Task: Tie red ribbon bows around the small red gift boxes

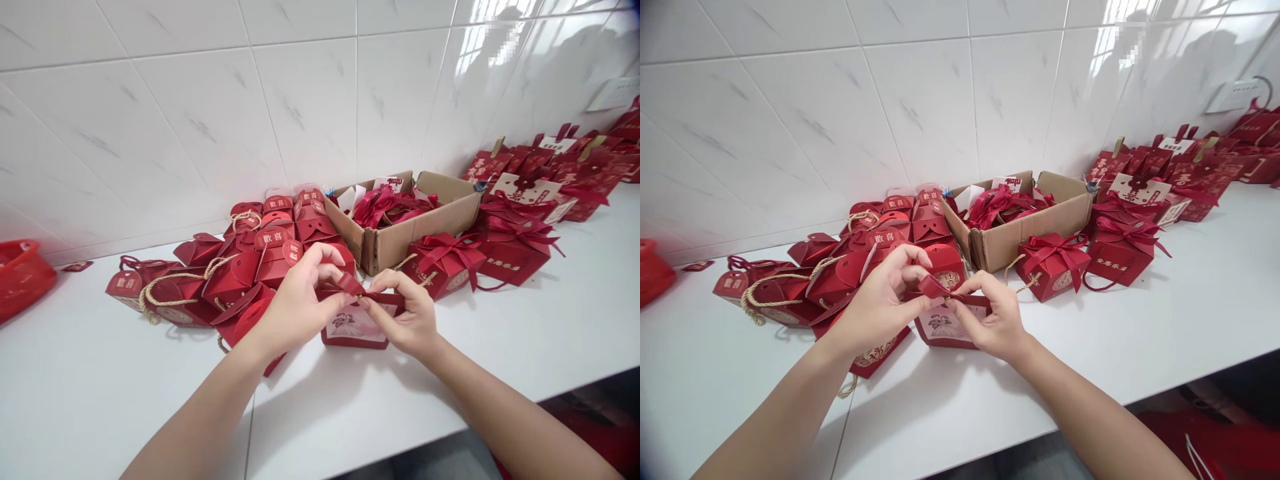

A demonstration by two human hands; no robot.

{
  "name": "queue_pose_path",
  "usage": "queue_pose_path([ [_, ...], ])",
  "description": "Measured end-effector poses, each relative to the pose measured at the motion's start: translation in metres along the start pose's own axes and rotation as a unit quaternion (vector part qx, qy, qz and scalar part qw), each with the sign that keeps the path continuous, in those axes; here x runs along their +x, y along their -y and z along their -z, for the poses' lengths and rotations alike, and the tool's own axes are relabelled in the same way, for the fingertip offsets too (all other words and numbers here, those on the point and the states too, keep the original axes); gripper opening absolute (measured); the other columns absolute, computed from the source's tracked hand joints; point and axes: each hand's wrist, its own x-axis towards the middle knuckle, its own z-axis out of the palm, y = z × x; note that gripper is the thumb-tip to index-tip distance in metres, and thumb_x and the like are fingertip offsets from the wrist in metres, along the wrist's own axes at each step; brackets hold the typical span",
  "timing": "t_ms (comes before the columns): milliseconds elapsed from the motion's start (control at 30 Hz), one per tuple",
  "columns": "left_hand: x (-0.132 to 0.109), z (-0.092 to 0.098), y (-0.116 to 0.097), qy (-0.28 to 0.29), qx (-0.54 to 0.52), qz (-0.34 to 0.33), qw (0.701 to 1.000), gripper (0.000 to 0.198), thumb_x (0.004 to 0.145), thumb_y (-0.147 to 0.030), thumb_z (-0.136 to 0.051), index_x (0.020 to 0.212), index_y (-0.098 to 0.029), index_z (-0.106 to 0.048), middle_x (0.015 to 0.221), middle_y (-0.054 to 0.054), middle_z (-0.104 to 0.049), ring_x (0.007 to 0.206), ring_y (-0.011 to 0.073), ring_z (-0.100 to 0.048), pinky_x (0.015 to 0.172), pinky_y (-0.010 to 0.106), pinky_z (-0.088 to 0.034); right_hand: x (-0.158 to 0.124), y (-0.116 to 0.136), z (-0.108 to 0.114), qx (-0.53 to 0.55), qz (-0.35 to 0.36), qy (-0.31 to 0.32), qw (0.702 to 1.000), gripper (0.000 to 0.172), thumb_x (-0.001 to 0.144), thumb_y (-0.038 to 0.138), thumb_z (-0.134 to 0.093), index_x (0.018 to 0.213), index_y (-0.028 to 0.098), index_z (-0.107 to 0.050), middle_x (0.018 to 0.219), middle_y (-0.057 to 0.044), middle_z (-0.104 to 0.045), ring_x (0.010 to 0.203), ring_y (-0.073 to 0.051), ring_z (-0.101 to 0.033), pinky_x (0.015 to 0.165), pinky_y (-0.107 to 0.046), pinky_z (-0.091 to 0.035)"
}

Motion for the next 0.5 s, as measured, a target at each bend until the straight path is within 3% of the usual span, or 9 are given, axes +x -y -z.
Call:
queue_pose_path([
  [133,0.005,-0.005,0.006,-0.012,-0.055,0.023,0.998,0.024,0.077,-0.015,-0.064,0.088,-0.02,-0.044,0.071,-0.005,-0.058,0.067,0.0075,-0.056,0.061,0.017,-0.046,0.002,-0.002,0.0,-0.004,-0.024,-0.005,1.0,0.015,0.076,0.013,-0.065,0.081,0.021,-0.054,0.071,0.002,-0.059,0.064,-0.011,-0.057,0.058,-0.023,-0.046],
  [300,0.019,-0.019,0.034,-0.076,-0.172,0.05,0.981,0.03,0.071,-0.022,-0.072,0.092,-0.02,-0.051,0.073,-0.004,-0.061,0.07,0.0109,-0.061,0.067,0.023,-0.05,0.004,-0.01,0.001,-0.007,-0.08,-0.053,0.995,0.014,0.074,0.019,-0.069,0.075,0.02,-0.055,0.068,0.002,-0.06,0.062,-0.011,-0.057,0.057,-0.023,-0.046],
  [500,0.026,-0.034,0.056,-0.136,-0.251,-0.008,0.958,0.033,0.067,-0.023,-0.076,0.092,-0.019,-0.055,0.069,-0.005,-0.062,0.065,0.0091,-0.06,0.066,0.02,-0.049,0.004,-0.012,-0.001,0.021,-0.144,-0.072,0.987,0.02,0.071,0.027,-0.072,0.071,0.019,-0.054,0.069,0.001,-0.061,0.064,-0.012,-0.059,0.06,-0.025,-0.049],
])
